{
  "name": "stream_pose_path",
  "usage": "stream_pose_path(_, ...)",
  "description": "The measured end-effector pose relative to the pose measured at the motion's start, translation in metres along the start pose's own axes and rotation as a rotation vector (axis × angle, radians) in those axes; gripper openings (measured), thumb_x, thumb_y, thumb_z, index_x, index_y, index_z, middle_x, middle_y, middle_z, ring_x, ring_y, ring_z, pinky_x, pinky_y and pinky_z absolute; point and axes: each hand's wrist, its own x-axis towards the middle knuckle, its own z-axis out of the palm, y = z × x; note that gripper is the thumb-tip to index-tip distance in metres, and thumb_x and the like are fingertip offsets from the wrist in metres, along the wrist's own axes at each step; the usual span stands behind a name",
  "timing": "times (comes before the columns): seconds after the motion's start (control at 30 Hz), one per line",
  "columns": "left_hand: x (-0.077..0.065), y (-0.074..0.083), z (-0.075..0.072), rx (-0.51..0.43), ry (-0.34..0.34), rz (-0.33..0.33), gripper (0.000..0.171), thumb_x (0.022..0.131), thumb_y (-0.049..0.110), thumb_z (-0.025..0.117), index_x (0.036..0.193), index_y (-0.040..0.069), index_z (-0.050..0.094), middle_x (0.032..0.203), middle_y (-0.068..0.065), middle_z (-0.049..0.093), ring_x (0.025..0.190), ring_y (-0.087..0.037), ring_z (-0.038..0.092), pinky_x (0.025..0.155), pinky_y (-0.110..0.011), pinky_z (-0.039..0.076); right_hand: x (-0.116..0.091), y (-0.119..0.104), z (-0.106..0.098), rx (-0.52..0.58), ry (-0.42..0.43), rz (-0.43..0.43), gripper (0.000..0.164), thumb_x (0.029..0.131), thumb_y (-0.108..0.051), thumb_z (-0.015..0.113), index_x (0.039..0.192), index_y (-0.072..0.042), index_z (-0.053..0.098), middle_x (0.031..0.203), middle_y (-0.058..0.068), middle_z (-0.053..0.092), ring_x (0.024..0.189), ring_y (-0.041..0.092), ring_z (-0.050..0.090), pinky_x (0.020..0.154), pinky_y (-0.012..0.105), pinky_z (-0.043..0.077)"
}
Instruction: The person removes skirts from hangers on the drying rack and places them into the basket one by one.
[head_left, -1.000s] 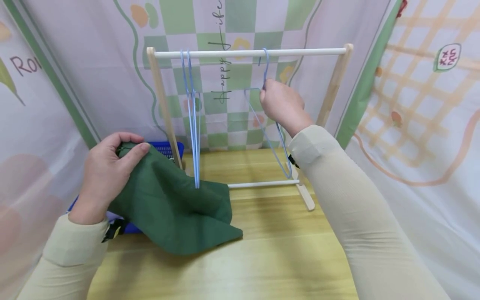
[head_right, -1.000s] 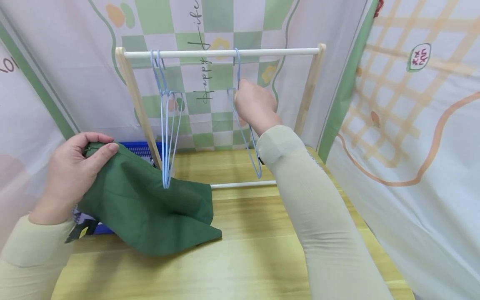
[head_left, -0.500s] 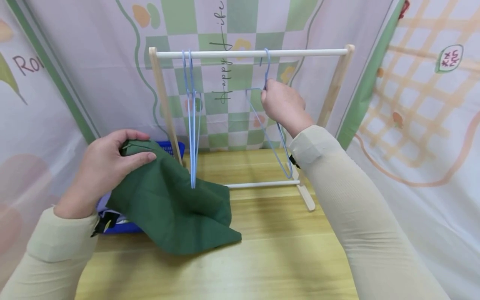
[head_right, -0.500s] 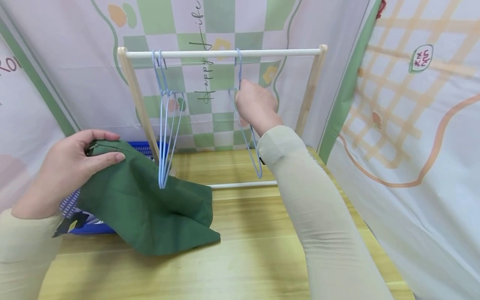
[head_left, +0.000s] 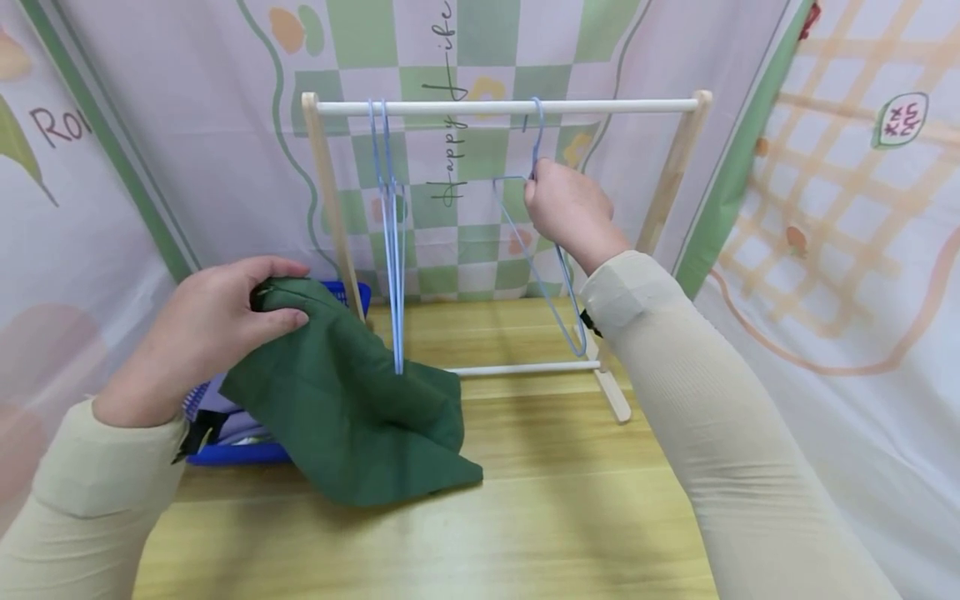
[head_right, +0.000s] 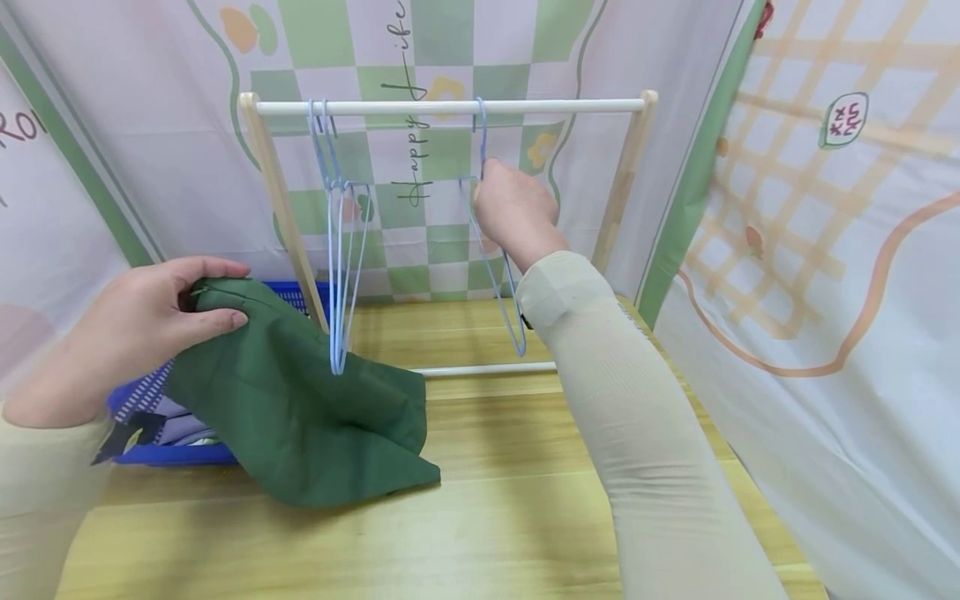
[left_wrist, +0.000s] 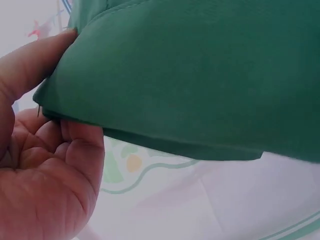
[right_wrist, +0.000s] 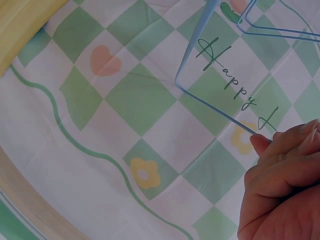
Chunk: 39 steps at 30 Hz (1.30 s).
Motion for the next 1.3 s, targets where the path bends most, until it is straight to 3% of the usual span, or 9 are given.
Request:
stream_pose_path(0.13,0.002,0.003,-0.002,0.084,-0.021,0.066,0.046,0.093,0.017,0.079,0.137,0.008,0.067,0.13,-0.021,0.07,0.115,-0.043,0.067,0.096,-0.058,0.051,0.001,0.0,0.0,-0.001,0.0,0.0,0.043,0.111,-0.028,0.023,0.136,-0.011,0.053,0.12,0.01,0.061,0.096,0.03,0.056,0.073,0.042,0.048)
stream_pose_path(0.37,0.004,0.011,-0.004,0.241,-0.055,0.121,0.048,0.091,0.011,0.081,0.135,0.003,0.066,0.131,-0.022,0.069,0.119,-0.043,0.064,0.097,-0.06,0.052,0.002,0.0,0.001,0.001,0.002,-0.002,0.043,0.111,-0.028,0.023,0.136,-0.012,0.053,0.124,0.01,0.062,0.097,0.031,0.056,0.073,0.043,0.048)
stream_pose_path(0.47,0.002,0.013,-0.003,0.292,0.008,0.178,0.044,0.087,0.007,0.084,0.129,0.002,0.069,0.124,-0.022,0.071,0.112,-0.043,0.067,0.091,-0.06,0.054,0.002,0.0,0.002,0.003,0.003,-0.001,0.043,0.111,-0.028,0.023,0.136,-0.011,0.053,0.123,0.01,0.062,0.096,0.03,0.056,0.072,0.043,0.048)
stream_pose_path(0.6,-0.002,0.014,0.001,0.328,0.153,0.276,0.038,0.081,0.002,0.088,0.116,0.002,0.072,0.107,-0.021,0.074,0.093,-0.041,0.07,0.076,-0.059,0.057,0.002,0.0,0.001,0.004,0.005,-0.004,0.043,0.111,-0.029,0.023,0.137,-0.011,0.053,0.123,0.01,0.061,0.096,0.03,0.056,0.072,0.042,0.048)
stream_pose_path(0.73,-0.002,0.014,0.003,0.333,0.238,0.324,0.034,0.078,-0.001,0.089,0.108,0.003,0.073,0.095,-0.02,0.072,0.08,-0.04,0.069,0.067,-0.058,0.056,0.002,0.0,0.001,0.006,0.005,-0.007,0.044,0.111,-0.029,0.023,0.138,-0.011,0.053,0.124,0.01,0.061,0.096,0.03,0.056,0.072,0.042,0.048)
stream_pose_path(0.87,-0.001,0.016,0.002,0.344,0.27,0.334,0.031,0.077,-0.002,0.089,0.103,0.004,0.073,0.089,-0.018,0.069,0.074,-0.039,0.067,0.062,-0.057,0.055,0.002,0.0,0.001,0.005,0.009,-0.008,0.043,0.111,-0.029,0.023,0.137,-0.011,0.053,0.122,0.011,0.062,0.096,0.031,0.056,0.072,0.043,0.048)
stream_pose_path(1.1,0.0,0.019,-0.003,0.366,0.282,0.342,0.03,0.078,-0.001,0.089,0.102,0.003,0.072,0.091,-0.019,0.067,0.076,-0.038,0.066,0.06,-0.055,0.056,0.002,0.001,0.002,0.007,0.009,-0.011,0.043,0.111,-0.029,0.023,0.136,-0.01,0.053,0.12,0.011,0.061,0.096,0.03,0.056,0.073,0.043,0.048)
stream_pose_path(1.3,0.0,0.019,-0.005,0.363,0.332,0.333,0.03,0.078,0.001,0.091,0.1,0.003,0.071,0.092,-0.023,0.059,0.075,-0.041,0.063,0.054,-0.057,0.055,0.002,0.001,0.001,0.005,0.015,-0.011,0.041,0.111,-0.029,0.023,0.132,-0.011,0.053,0.117,0.011,0.061,0.094,0.03,0.056,0.071,0.042,0.048)
